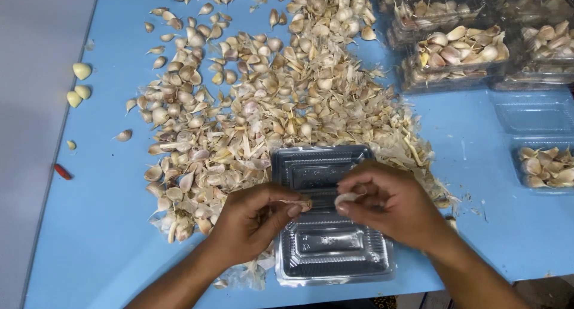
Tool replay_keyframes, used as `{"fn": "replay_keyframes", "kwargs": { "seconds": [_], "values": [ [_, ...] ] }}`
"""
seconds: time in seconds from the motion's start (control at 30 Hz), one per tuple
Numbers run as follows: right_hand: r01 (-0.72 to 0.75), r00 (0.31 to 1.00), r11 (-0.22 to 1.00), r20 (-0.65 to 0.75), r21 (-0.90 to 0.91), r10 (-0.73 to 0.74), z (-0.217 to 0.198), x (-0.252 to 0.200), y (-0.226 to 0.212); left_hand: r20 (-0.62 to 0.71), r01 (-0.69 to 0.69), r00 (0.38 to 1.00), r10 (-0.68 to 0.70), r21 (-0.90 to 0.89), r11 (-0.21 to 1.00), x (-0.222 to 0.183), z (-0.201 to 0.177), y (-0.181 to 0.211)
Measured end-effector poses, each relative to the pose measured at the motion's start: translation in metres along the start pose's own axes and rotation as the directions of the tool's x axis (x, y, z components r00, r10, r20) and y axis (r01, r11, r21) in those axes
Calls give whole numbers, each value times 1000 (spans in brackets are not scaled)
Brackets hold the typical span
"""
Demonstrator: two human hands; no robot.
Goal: The person sorts garlic cloves from a large pile on a table and places them into small plastic containers.
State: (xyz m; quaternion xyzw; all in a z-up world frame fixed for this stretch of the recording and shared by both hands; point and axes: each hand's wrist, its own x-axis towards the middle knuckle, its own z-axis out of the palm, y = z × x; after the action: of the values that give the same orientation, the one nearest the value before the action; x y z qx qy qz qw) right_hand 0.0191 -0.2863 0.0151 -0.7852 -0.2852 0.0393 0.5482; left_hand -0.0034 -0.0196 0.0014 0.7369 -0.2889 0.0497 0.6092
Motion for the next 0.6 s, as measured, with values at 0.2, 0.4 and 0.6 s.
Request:
{"fn": "replay_keyframes", "kwargs": {
  "seconds": [0.2,0.4,0.6],
  "values": [
    [65,953,986,303,-156,-15,-15,-4,-7,307,-407,900,310,335,850,7,-5,4],
    [75,868,967,493,-244,58,-18,-7,-4,434,-489,843,318,371,790,9,-2,11],
    [170,962,946,256,-276,-99,-43,-13,-11,413,-493,843,343,342,800,12,-1,14]
  ]
}}
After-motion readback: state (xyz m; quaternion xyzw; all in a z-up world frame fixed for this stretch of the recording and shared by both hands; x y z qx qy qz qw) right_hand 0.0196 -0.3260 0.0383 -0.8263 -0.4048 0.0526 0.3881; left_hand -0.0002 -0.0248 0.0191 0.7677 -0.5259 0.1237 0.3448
